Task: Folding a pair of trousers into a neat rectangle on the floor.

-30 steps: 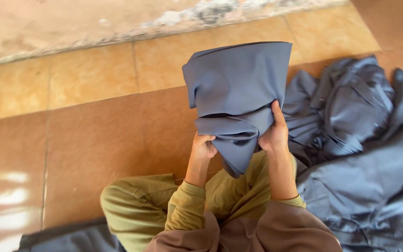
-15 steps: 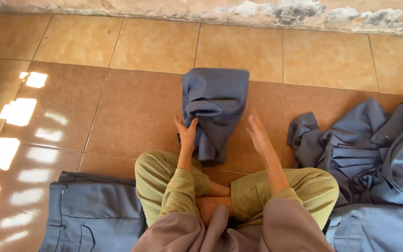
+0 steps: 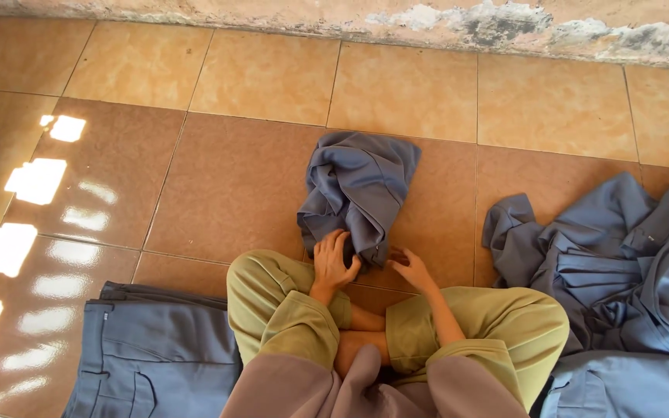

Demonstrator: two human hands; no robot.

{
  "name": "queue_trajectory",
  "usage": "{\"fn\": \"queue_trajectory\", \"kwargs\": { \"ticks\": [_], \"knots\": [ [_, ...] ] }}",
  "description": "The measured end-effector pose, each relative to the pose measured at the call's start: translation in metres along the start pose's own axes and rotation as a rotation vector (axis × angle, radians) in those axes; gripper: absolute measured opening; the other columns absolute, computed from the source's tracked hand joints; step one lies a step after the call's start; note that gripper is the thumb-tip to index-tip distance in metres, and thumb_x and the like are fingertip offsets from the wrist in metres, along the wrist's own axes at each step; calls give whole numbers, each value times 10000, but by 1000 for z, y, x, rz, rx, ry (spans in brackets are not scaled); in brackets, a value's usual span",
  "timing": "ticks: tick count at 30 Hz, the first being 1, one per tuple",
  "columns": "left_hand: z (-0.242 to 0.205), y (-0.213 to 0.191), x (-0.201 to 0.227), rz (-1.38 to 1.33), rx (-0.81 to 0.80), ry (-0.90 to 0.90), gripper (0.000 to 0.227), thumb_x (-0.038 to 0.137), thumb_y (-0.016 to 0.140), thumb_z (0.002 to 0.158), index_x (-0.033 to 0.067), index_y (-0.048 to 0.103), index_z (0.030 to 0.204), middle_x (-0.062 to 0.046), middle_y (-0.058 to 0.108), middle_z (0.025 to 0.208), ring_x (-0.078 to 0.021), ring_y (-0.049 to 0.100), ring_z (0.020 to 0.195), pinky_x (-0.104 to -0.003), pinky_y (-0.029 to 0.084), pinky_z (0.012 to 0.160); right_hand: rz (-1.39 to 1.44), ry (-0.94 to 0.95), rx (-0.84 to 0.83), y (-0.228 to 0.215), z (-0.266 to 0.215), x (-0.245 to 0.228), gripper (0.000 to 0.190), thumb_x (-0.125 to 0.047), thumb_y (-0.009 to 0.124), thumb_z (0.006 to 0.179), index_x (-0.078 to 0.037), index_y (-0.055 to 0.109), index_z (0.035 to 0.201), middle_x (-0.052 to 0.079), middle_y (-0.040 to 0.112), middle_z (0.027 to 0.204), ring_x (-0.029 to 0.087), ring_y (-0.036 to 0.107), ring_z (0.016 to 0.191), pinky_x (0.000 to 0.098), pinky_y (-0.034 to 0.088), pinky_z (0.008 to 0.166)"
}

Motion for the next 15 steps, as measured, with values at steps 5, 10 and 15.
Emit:
{"fn": "queue_trajectory", "kwargs": {
  "ticks": [5, 10, 15],
  "knots": [
    [-17, 29, -6, -160, -346, -261, 964, 713, 633, 791, 110, 371, 1497, -223, 662, 1193, -406, 718, 987, -496, 567, 817, -332, -109, -30, 12, -24, -37, 816, -323, 773, 841, -73, 433, 1539, 271, 532, 1441, 439, 516, 1339, 563, 436, 1119],
    [-22, 69, -35, -451, -414, -576, 591, 350, 605, 930, 116, 389, 1428, -255, 712, 1123, -415, 722, 994, -496, 594, 808, -750, -229, -51, 29, -41, -55, 997, -355, 810, 798, -122, 275, 1606, 296, 465, 1448, 489, 507, 1331, 598, 455, 1098],
    [9, 38, 12, -750, -403, -660, 581, 335, 521, 960, 23, 484, 1449, -356, 617, 1271, -525, 565, 1230, -608, 473, 1025, -583, -468, 158, 16, -35, -58, 885, -197, 794, 768, -121, 401, 1558, 283, 364, 1528, 530, 418, 1372, 597, 418, 1106]
  ]
}}
Point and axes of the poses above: each hand's wrist, its own z-axis towards the middle knuckle, its own y-axis out of the palm, x = y × z, the point moved 6 cm from there along z, towards the middle knuckle
